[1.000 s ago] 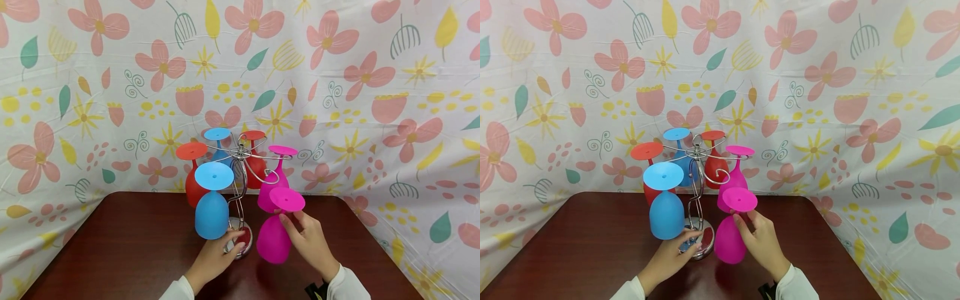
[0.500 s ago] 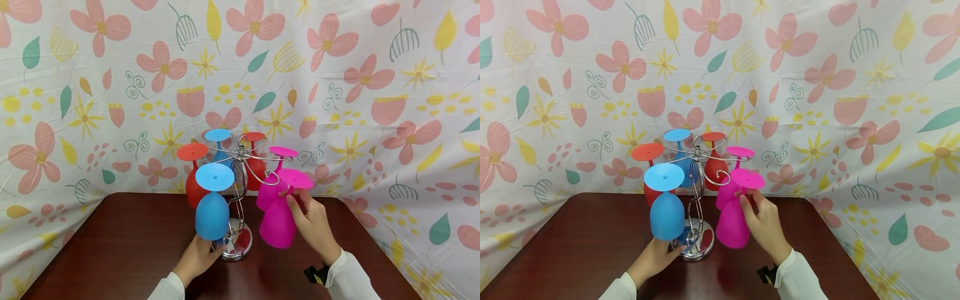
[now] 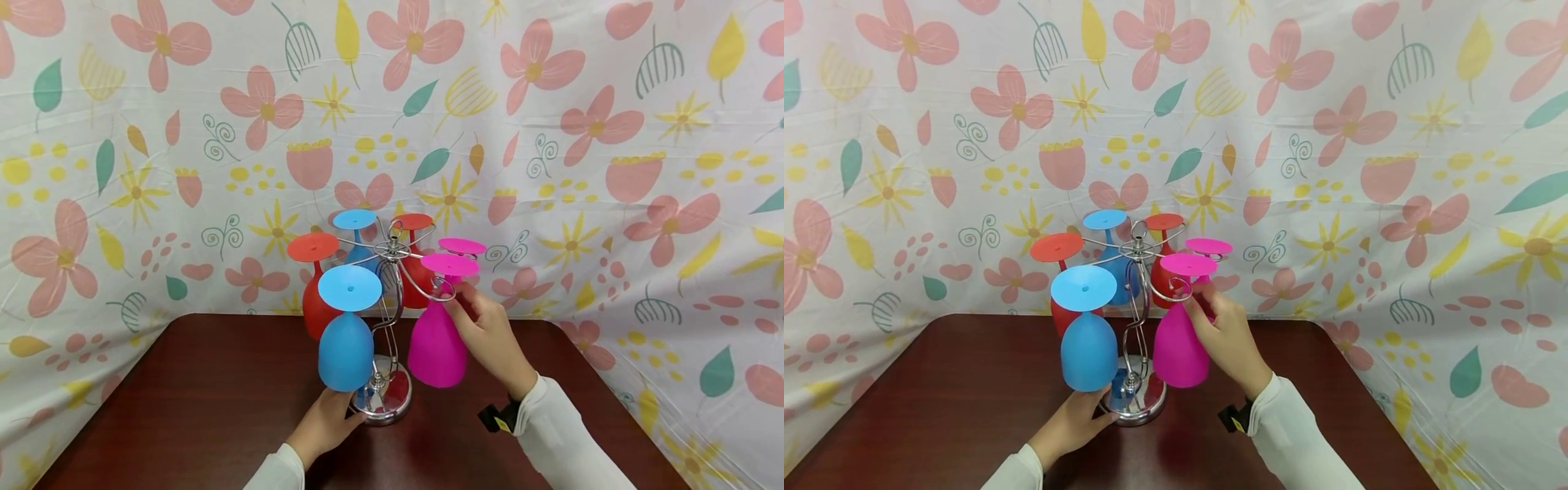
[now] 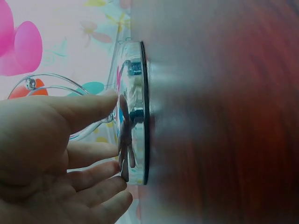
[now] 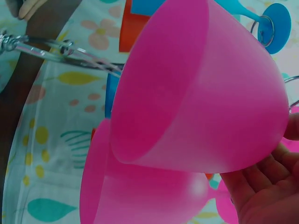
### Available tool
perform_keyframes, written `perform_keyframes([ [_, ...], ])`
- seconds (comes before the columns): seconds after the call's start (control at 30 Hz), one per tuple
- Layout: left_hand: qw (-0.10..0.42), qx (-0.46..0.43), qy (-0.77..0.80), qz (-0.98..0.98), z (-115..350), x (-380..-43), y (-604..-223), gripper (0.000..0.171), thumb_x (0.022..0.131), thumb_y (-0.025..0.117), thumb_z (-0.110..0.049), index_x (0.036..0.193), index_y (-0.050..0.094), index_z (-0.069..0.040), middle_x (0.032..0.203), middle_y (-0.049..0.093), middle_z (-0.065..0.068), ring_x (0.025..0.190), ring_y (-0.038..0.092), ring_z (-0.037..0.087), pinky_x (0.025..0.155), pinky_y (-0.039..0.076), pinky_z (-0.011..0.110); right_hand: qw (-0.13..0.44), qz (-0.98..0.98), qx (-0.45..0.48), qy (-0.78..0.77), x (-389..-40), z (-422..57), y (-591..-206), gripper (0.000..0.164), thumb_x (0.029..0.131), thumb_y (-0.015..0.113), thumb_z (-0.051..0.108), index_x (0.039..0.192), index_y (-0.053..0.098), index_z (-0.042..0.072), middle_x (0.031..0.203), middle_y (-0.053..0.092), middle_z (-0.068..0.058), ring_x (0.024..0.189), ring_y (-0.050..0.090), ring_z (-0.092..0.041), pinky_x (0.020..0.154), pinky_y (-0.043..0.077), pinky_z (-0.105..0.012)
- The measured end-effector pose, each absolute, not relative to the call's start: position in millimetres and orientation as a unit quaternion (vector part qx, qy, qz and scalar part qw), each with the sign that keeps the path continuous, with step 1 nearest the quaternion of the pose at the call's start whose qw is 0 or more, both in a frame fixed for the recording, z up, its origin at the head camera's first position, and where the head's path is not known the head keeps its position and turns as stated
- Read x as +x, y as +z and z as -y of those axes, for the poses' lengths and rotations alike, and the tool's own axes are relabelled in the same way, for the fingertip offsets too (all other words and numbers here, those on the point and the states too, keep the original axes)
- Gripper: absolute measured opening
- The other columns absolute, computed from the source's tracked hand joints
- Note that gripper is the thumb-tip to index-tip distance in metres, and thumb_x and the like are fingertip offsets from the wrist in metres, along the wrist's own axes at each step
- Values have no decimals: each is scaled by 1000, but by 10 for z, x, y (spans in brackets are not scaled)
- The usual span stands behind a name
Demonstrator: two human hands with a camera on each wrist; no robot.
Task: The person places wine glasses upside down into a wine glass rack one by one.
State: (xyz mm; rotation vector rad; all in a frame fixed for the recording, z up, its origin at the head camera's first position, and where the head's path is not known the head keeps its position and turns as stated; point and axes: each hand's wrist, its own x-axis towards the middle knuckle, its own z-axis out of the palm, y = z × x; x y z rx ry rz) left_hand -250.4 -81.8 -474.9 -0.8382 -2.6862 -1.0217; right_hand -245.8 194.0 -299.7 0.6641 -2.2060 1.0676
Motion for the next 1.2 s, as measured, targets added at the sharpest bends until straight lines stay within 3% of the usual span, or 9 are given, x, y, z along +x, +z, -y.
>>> perform_keyframes([
  [0.2,80,-266,-329,903,787,-2501,-4768,67,87,79,-12,143,46,1,137,53,20,124,54,38,98,47,56,283,827,279,399,-2508,-1828,-2974,16,97,66,10,112,69,5,88,68,-3,75,57,-14,62,47,-25],
  [0.33,93,-267,-330,901,763,-2508,-4786,69,87,79,-11,145,45,1,139,52,21,126,53,39,99,46,57,259,820,295,417,-2484,-1774,-2964,22,98,65,12,119,69,6,107,73,-5,89,67,-15,73,56,-27],
  [0.5,106,-268,-329,899,760,-2540,-4811,68,86,79,-12,144,45,1,137,53,21,124,54,39,99,46,57,239,816,304,430,-2417,-1744,-2955,28,99,65,14,125,66,7,108,72,-3,91,70,-16,75,59,-31],
  [0.87,98,-264,-338,898,758,-2515,-4789,70,85,80,-9,144,44,1,138,52,22,124,54,39,100,45,58,266,804,343,407,-2269,-1798,-3005,22,99,63,9,119,66,17,111,70,8,99,65,-11,79,56,-27],
  [1.2,102,-267,-331,899,762,-2526,-4797,68,86,80,-10,143,45,1,137,53,22,124,54,39,100,45,58,268,805,334,411,-2236,-1865,-3047,23,99,63,8,120,64,16,112,69,7,98,64,-11,77,54,-23],
])
